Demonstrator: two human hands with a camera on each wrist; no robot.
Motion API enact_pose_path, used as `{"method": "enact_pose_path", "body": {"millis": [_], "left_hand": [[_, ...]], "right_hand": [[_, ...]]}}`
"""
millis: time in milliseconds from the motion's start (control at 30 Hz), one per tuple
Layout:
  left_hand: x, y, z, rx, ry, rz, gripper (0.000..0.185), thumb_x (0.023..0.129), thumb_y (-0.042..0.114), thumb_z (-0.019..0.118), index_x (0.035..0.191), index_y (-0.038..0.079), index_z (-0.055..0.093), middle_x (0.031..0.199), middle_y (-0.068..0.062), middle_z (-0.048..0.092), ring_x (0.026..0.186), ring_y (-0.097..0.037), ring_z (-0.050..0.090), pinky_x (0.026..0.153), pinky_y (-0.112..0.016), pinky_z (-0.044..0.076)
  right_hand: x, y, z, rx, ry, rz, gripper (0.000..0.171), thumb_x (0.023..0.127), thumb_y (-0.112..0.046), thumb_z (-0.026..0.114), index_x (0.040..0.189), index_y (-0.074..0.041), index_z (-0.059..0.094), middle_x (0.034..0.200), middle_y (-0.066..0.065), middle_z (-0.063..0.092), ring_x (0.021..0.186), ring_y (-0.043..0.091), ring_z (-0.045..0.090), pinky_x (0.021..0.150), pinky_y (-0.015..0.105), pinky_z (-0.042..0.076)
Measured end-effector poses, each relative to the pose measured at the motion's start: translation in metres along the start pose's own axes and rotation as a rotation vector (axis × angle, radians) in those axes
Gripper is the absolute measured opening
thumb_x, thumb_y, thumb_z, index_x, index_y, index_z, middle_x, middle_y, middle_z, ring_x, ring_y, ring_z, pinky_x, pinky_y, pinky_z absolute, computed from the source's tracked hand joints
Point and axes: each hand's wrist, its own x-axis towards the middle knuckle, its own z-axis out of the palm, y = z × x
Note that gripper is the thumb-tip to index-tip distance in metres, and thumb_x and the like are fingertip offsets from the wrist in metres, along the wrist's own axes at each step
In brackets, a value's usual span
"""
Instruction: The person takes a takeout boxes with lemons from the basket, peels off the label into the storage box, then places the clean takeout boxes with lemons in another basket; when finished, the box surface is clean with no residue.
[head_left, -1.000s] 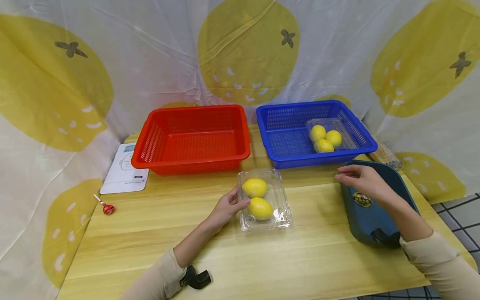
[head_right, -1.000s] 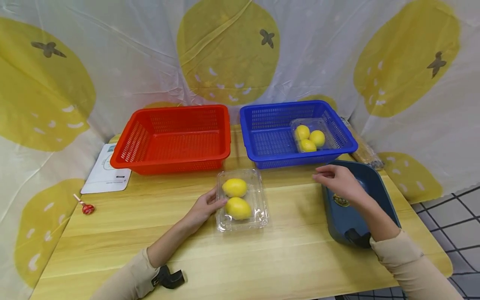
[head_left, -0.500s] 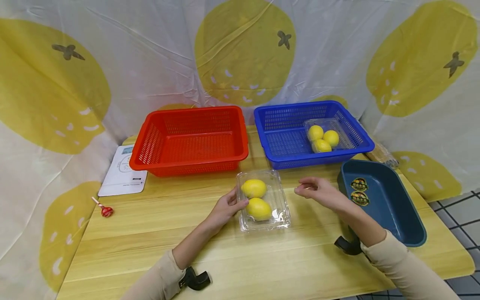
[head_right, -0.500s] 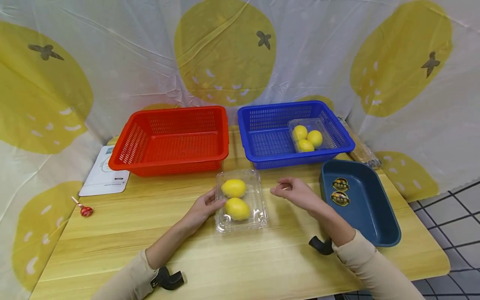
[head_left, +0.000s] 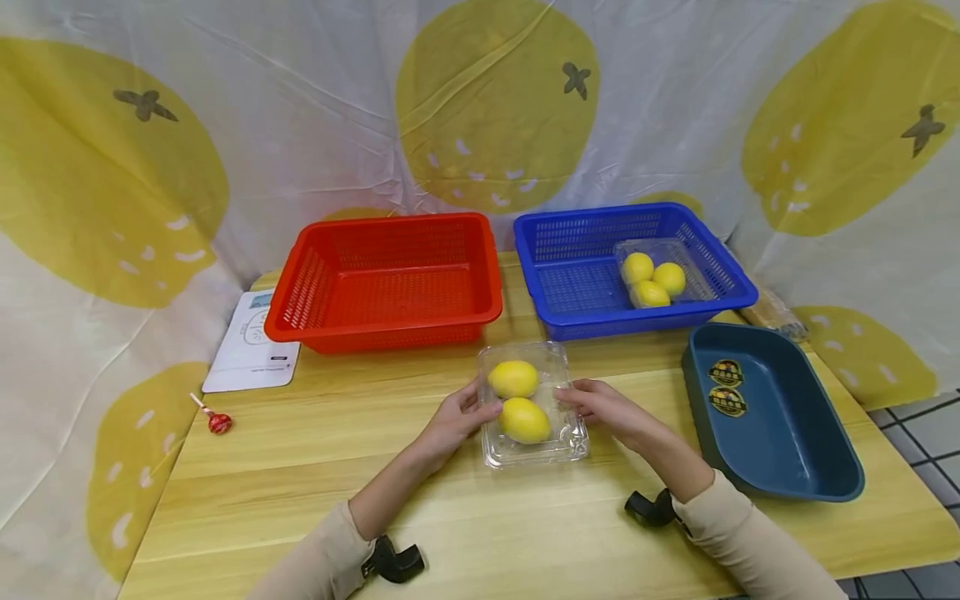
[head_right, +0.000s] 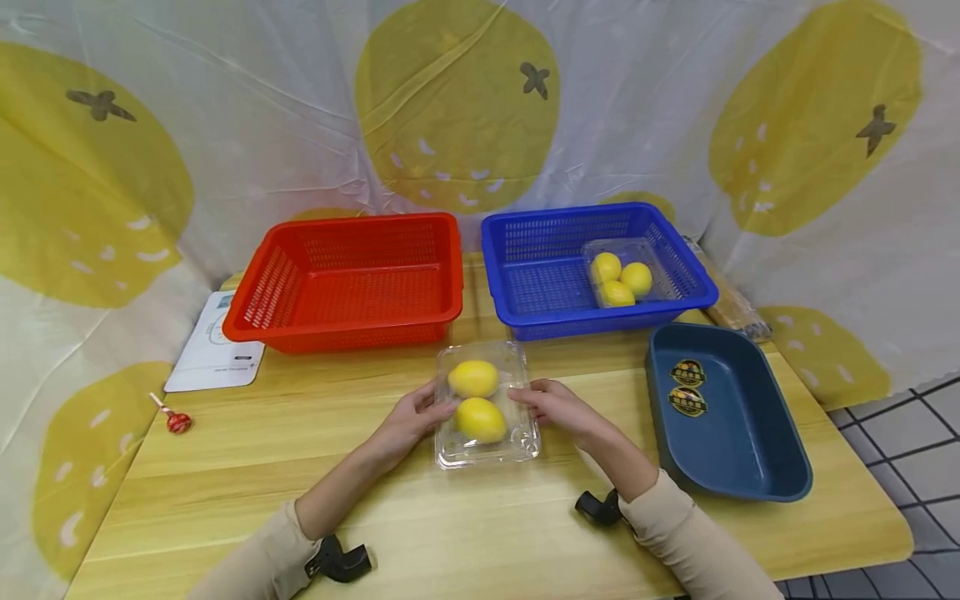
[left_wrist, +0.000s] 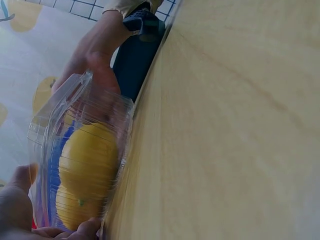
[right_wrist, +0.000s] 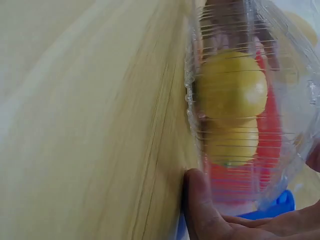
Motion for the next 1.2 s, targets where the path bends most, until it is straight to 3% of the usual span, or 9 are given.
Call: {"method": "enact_pose_path", "body": {"millis": [67,267,500,633,900,1067,1133,1200], "left_hand": [[-0.001,0.001,0.0,-0.01,-0.003,-0.004,0.076,0.093,0.022,0.066,0.155,0.007,0.024,0.158,-0.014,0.031,0.143,-0.027,0.036,0.114,-0.038,0.036],[-0.003,0.001,-0.002,-0.047,-0.034,-0.015,0.074,0.094,0.019,0.064,0.155,0.007,0.023,0.157,-0.015,0.033,0.142,-0.028,0.038,0.108,-0.032,0.044],[-0.004,0.0,-0.001,-0.04,-0.026,-0.022,0.075,0.094,0.018,0.065,0.154,0.003,0.023,0.158,-0.018,0.03,0.144,-0.03,0.034,0.112,-0.035,0.038],[-0.001,0.001,-0.002,0.016,0.003,-0.018,0.078,0.092,0.019,0.067,0.154,0.003,0.023,0.157,-0.017,0.032,0.143,-0.03,0.037,0.112,-0.038,0.038],[0.001,0.021,-0.001,0.288,0.189,0.114,0.088,0.086,0.028,0.075,0.151,-0.003,0.026,0.154,-0.018,0.036,0.14,-0.032,0.041,0.107,-0.039,0.042],[0.003,0.035,0.006,0.654,0.328,0.225,0.082,0.085,0.04,0.073,0.148,0.001,0.037,0.151,-0.017,0.042,0.134,-0.035,0.048,0.112,-0.051,0.038],[0.005,0.041,0.01,0.771,0.354,0.274,0.081,0.085,0.042,0.072,0.148,0.002,0.039,0.152,-0.015,0.042,0.135,-0.035,0.047,0.113,-0.053,0.036],[0.01,0.049,0.014,0.825,0.34,0.312,0.08,0.086,0.042,0.071,0.148,0.003,0.039,0.152,-0.015,0.042,0.139,-0.032,0.042,0.115,-0.052,0.034]], "right_hand": [[0.001,-0.001,0.002,0.01,-0.015,-0.001,0.081,0.097,-0.038,0.053,0.146,0.016,0.019,0.131,0.026,0.056,0.115,0.028,0.056,0.102,0.041,0.046],[0.006,0.003,0.005,0.05,-0.066,-0.044,0.063,0.097,-0.036,0.051,0.135,0.014,0.041,0.112,0.019,0.066,0.093,0.016,0.063,0.084,0.026,0.052],[0.007,0.009,0.003,0.027,-0.055,-0.062,0.065,0.097,-0.038,0.051,0.135,0.013,0.043,0.113,0.021,0.067,0.096,0.018,0.064,0.089,0.029,0.051],[0.007,0.01,0.002,0.019,-0.042,-0.074,0.064,0.097,-0.038,0.051,0.135,0.013,0.044,0.11,0.019,0.068,0.094,0.017,0.064,0.087,0.029,0.051],[0.008,0.01,0.0,0.039,-0.025,-0.074,0.062,0.097,-0.037,0.053,0.133,0.013,0.045,0.097,0.009,0.069,0.085,0.014,0.063,0.082,0.026,0.05],[0.008,0.01,0.002,0.048,-0.021,-0.068,0.063,0.096,-0.036,0.052,0.134,0.014,0.043,0.101,0.011,0.069,0.089,0.015,0.064,0.083,0.026,0.05],[0.008,0.01,0.003,0.054,-0.018,-0.065,0.062,0.096,-0.035,0.052,0.133,0.014,0.044,0.099,0.01,0.068,0.089,0.015,0.064,0.082,0.026,0.05],[0.008,0.01,0.004,0.055,-0.013,-0.059,0.061,0.095,-0.035,0.052,0.131,0.013,0.045,0.098,0.009,0.068,0.089,0.015,0.063,0.081,0.026,0.05]]}}
